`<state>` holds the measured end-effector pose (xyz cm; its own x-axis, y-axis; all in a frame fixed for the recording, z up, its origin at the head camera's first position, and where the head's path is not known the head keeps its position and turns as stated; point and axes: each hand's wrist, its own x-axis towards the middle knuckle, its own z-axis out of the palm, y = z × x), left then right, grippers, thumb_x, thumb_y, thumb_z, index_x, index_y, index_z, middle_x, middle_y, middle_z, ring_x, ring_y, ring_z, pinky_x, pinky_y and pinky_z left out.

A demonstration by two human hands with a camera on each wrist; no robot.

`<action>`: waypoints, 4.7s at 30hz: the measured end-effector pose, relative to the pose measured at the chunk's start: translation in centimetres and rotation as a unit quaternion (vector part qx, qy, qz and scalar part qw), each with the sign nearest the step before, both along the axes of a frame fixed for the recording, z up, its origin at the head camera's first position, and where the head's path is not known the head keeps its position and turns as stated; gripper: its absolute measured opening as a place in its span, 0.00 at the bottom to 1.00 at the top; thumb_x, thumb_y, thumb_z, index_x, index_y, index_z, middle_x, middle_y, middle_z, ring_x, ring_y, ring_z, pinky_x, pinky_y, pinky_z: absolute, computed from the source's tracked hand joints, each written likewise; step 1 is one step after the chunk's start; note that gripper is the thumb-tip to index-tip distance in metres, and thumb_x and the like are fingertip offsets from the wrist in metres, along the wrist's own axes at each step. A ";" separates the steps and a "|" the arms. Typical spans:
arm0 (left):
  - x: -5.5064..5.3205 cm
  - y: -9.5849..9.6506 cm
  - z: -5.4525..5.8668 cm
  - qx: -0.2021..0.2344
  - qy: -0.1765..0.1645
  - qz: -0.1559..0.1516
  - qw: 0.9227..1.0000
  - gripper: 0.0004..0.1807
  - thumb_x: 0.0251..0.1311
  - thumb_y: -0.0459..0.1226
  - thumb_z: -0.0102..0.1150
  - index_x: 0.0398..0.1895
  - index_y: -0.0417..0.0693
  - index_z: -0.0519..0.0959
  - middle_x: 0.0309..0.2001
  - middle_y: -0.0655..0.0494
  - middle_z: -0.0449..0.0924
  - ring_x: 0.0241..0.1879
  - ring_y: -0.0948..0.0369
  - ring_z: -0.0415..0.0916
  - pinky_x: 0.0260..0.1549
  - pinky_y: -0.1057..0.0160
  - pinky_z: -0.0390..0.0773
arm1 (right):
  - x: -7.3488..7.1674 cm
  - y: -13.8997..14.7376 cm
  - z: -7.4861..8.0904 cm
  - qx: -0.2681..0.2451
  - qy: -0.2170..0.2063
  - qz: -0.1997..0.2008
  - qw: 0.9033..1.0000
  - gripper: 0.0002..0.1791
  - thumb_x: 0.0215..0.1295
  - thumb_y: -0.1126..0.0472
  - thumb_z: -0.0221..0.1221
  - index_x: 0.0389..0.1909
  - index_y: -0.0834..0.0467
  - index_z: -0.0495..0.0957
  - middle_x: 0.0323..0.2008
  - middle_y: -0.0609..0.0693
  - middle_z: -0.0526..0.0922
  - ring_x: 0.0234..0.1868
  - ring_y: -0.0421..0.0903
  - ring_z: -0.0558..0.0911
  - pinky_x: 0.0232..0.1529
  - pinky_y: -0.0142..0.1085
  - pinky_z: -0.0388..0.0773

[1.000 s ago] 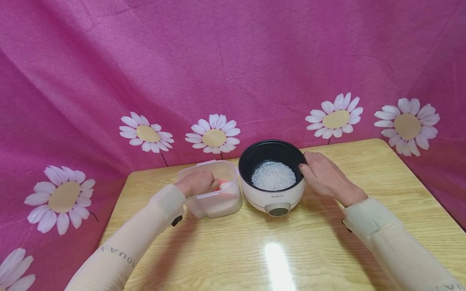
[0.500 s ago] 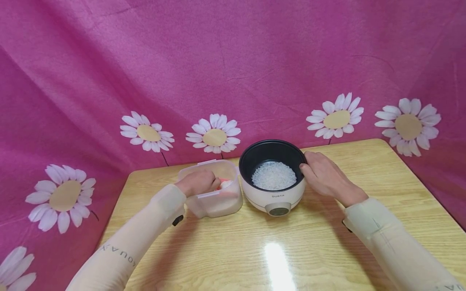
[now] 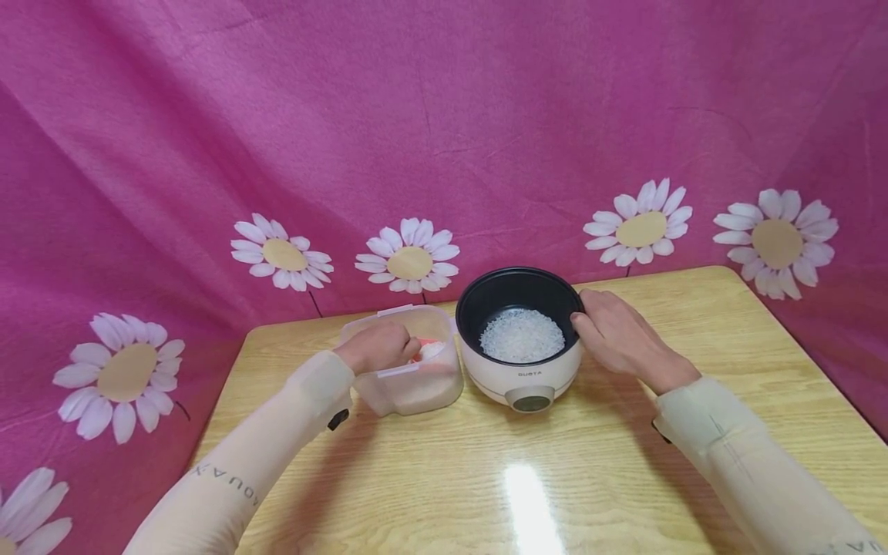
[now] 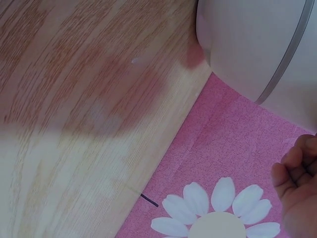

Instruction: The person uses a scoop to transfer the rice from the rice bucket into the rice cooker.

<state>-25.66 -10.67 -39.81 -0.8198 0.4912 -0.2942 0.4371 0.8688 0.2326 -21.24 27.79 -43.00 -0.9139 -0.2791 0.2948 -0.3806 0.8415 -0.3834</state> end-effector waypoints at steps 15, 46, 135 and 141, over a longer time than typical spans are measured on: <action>0.2 -0.2 1.3 -0.022 0.030 -0.007 0.999 0.26 0.75 0.47 0.38 0.15 0.56 0.70 0.20 0.61 0.63 0.27 0.60 0.70 0.36 0.60 0.72 | 0.0 0.0 -0.1 0.001 -0.008 -0.001 1.000 0.09 0.73 0.60 0.46 0.40 0.59 0.74 0.34 0.53 0.77 0.40 0.52 0.76 0.44 0.49 0.72; 1.0 -2.1 2.5 0.069 0.074 0.002 0.995 0.24 0.76 0.43 0.37 0.24 0.50 0.78 0.21 0.61 0.69 0.25 0.62 0.68 0.35 0.62 0.71 | -0.3 0.0 -0.4 -0.006 -0.001 0.001 1.000 0.08 0.73 0.60 0.47 0.38 0.57 0.74 0.33 0.52 0.76 0.39 0.51 0.76 0.43 0.49 0.72; -0.4 3.4 6.3 0.079 0.169 -0.018 0.982 0.26 0.76 0.46 0.39 0.14 0.54 0.67 0.17 0.59 0.64 0.21 0.59 0.66 0.27 0.63 0.66 | 0.3 -0.1 -0.2 -0.017 -0.007 -0.001 1.000 0.11 0.75 0.59 0.46 0.44 0.60 0.74 0.39 0.57 0.79 0.47 0.57 0.78 0.52 0.56 0.74; -0.5 4.1 6.4 0.063 0.181 -0.036 0.981 0.23 0.75 0.44 0.41 0.16 0.54 0.68 0.18 0.59 0.64 0.24 0.58 0.68 0.29 0.62 0.68 | 0.3 0.0 -0.2 -0.020 -0.015 -0.001 1.000 0.11 0.75 0.59 0.46 0.44 0.60 0.74 0.39 0.57 0.79 0.46 0.56 0.78 0.52 0.56 0.74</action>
<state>-26.17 -6.52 -33.43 -0.8207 0.5662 0.0767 0.5708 0.8067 0.1533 -20.98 27.77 -43.17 -0.9234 -0.2652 0.2773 -0.3658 0.8267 -0.4275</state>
